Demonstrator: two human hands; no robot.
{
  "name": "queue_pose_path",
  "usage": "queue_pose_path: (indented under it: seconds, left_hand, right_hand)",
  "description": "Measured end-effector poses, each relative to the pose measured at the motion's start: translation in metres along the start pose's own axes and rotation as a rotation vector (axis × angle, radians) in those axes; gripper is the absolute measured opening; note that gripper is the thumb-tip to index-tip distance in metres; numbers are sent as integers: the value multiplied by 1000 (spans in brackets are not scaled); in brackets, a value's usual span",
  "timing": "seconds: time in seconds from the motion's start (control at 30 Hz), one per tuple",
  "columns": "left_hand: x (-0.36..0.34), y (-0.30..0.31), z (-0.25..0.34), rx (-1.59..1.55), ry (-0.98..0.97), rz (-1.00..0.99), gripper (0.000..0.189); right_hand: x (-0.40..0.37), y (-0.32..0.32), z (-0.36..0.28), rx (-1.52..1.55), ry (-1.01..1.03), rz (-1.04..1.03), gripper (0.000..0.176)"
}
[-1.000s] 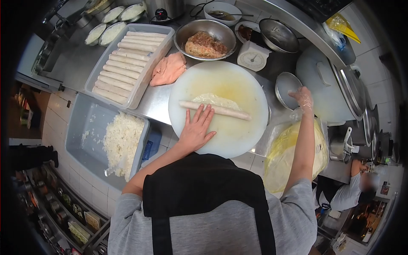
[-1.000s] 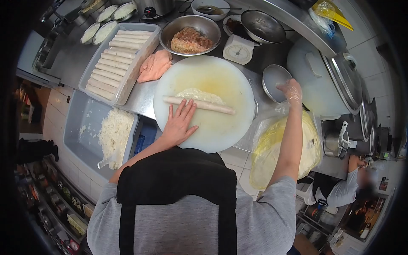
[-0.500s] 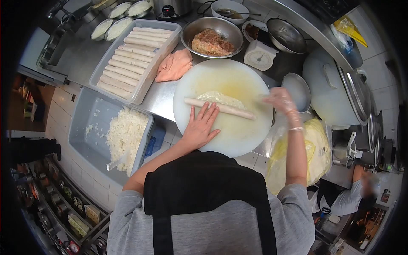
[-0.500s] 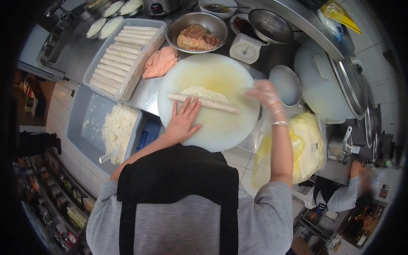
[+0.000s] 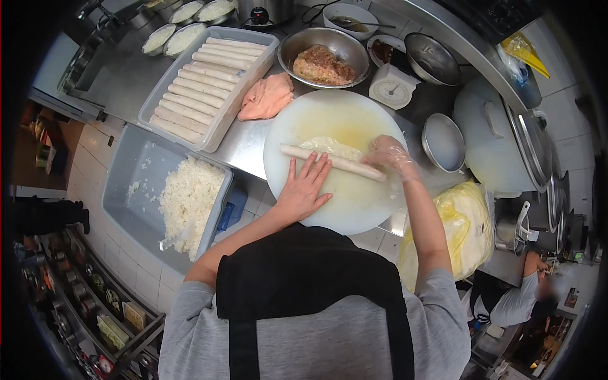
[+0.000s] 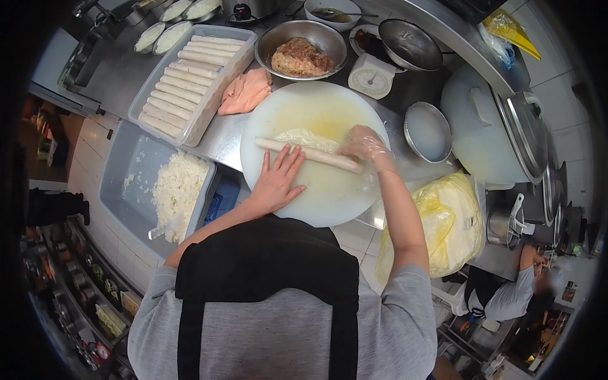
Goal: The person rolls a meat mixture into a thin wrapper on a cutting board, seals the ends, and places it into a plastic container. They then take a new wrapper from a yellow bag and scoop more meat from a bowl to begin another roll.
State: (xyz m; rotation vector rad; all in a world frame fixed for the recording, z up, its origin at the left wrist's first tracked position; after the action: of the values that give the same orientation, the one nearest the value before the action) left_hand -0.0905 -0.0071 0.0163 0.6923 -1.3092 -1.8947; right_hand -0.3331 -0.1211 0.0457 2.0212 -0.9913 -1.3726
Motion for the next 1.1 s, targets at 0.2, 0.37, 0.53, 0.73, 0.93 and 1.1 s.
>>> queue_pose_path:
  seconds: [0.2,0.37,0.53,0.73,0.93,1.1]
  left_hand:
    - [0,3,-1,-42,-99,36,74]
    - [13,2,-10,-5,-170,61,70]
    - [35,13,-22,-38,-194,47,61]
    - [46,22,-18,-56,-242,138,51]
    - [62,19,-27,-97,-253,189,42]
    - [85,19,-42,-65,-273,179,38]
  right_hand:
    - [-10,-2,25,-181,-49,33,41]
    - [-47,-13,-19,-42,294,427,25]
    - [-44,-51,-44,-154,609,541,17]
    - [-20,-39,-26,16,573,444,13]
    - [-31,-46,-47,-64,636,714,8]
    - [-2,-40,-27,134,563,544,11]
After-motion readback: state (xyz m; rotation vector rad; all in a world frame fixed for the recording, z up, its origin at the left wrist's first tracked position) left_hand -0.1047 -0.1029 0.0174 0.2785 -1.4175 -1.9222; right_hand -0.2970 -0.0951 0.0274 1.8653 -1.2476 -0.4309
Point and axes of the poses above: each hand's wrist, its own x-axis towards the middle knuckle, its own y-axis out of the back of the hand, z = x × y, the point moved 2 cm from there along x, towards the middle knuckle, and after that the axes turned 9 degrees about -z, right-handed, at the moved point
